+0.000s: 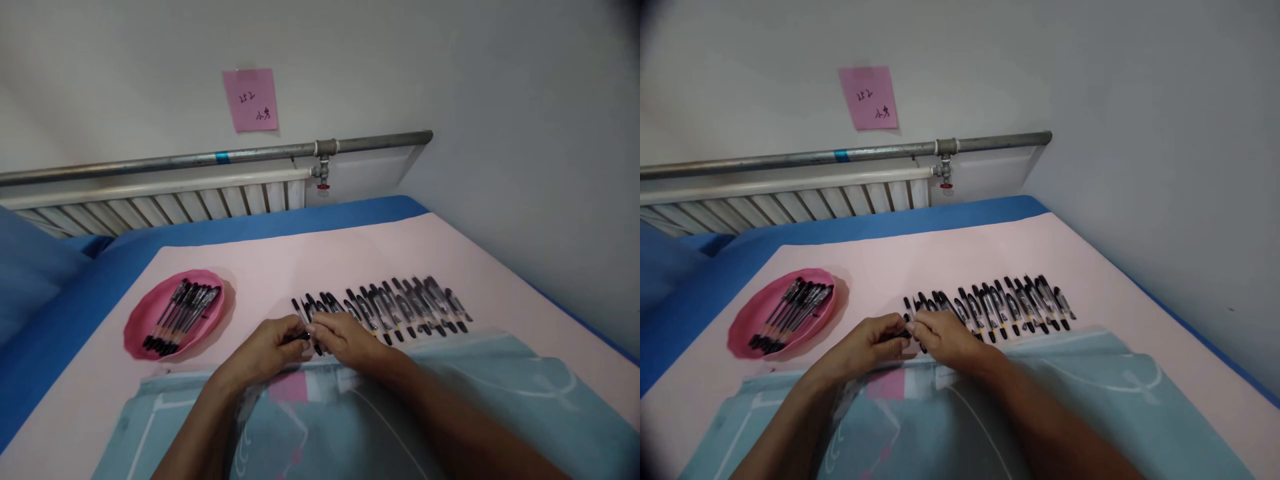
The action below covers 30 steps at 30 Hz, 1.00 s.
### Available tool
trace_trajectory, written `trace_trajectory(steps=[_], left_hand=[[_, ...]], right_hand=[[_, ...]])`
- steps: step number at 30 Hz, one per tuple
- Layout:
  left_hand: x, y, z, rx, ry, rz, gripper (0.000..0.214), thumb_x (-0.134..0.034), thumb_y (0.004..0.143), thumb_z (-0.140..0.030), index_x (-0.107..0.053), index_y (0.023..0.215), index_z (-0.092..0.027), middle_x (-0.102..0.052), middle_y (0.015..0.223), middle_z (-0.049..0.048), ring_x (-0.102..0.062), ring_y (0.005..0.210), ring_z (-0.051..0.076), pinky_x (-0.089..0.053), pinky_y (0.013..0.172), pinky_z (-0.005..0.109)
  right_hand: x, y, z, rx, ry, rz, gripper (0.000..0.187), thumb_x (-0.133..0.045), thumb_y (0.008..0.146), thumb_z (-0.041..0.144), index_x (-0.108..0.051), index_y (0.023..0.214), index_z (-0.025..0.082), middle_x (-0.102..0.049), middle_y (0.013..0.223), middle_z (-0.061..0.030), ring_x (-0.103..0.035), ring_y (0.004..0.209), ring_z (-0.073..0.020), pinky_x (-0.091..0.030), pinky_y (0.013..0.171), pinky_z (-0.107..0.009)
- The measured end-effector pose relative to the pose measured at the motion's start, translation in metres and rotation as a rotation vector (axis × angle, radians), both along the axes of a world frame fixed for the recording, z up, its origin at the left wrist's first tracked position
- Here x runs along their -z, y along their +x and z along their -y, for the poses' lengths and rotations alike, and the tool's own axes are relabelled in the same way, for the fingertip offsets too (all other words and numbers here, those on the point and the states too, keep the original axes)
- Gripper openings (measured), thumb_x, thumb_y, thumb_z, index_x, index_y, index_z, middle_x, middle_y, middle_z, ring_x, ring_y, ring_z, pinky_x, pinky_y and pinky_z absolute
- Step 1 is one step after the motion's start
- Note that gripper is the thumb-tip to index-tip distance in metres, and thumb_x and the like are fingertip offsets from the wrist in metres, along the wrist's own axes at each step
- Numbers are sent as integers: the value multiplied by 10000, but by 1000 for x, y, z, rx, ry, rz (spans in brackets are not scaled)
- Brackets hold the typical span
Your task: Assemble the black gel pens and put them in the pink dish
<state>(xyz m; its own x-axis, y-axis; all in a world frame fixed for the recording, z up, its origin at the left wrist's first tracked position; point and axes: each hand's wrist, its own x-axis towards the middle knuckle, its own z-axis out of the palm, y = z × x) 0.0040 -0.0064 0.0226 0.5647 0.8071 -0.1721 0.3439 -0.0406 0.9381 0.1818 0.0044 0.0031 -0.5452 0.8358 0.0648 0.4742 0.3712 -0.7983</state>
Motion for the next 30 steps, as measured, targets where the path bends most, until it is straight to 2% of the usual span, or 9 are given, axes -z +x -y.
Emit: trace_trajectory(steps=[3, 8, 12, 18, 21, 26, 30], left_hand=[[2, 0, 0, -3, 5, 0, 16, -482, 738, -174, -486, 731, -161, -421, 626, -61, -369, 579, 77, -288, 521, 183], [2, -2, -1, -12, -12, -12, 56, -493, 746, -211, -488, 732, -157, -427, 634, -58, -372, 582, 77, -295, 521, 183], [-2, 0, 0, 9, 35, -46, 54, -454, 760, -184, -499, 745, -159, -444, 633, -57, -383, 582, 76, -297, 524, 181], [-3, -1, 0, 18, 54, -65, 80, -443, 764, -197, -517, 771, -168, -493, 655, -50, -428, 598, 87, -325, 547, 191], [4, -4, -4, -55, 96, -135, 86, -465, 764, -237, -512, 752, -165, -492, 638, -44, -438, 584, 94, -326, 536, 199], [15, -5, -12, -308, 283, -456, 144, -451, 788, -299, -530, 777, -179, -571, 674, -10, -500, 616, 128, -327, 558, 223], [19, 2, -14, -365, 301, -556, 165, -453, 786, -305, -546, 829, -176, -620, 734, 35, -536, 656, 158, -327, 581, 243]], right_hand=[[0, -1, 0, 30, -14, 13, 332, -396, 858, 339, -405, 573, 171, -428, 527, 37, -395, 519, -87, -236, 487, -210], [0, 0, 1, -7, 17, 7, 139, -462, 814, 261, -512, 723, 169, -472, 593, 37, -419, 565, -92, -255, 510, -204], [1, 2, 0, -24, 25, 12, 197, -433, 828, 251, -471, 654, 167, -462, 580, 33, -413, 559, -92, -259, 512, -207], [-5, 0, 0, 6, -63, 0, 276, -422, 839, 294, -430, 591, 174, -446, 542, 39, -418, 539, -91, -269, 496, -203], [-6, 1, -1, 103, -84, -55, 256, -416, 841, 314, -474, 633, 176, -472, 557, 36, -439, 549, -95, -300, 510, -204], [-7, 5, -6, 310, -68, -127, 243, -417, 838, 331, -503, 667, 180, -489, 561, 38, -440, 542, -96, -330, 531, -207], [-7, 5, -6, 336, -57, -123, 228, -424, 829, 313, -508, 662, 182, -487, 554, 43, -433, 532, -94, -331, 535, -207]])
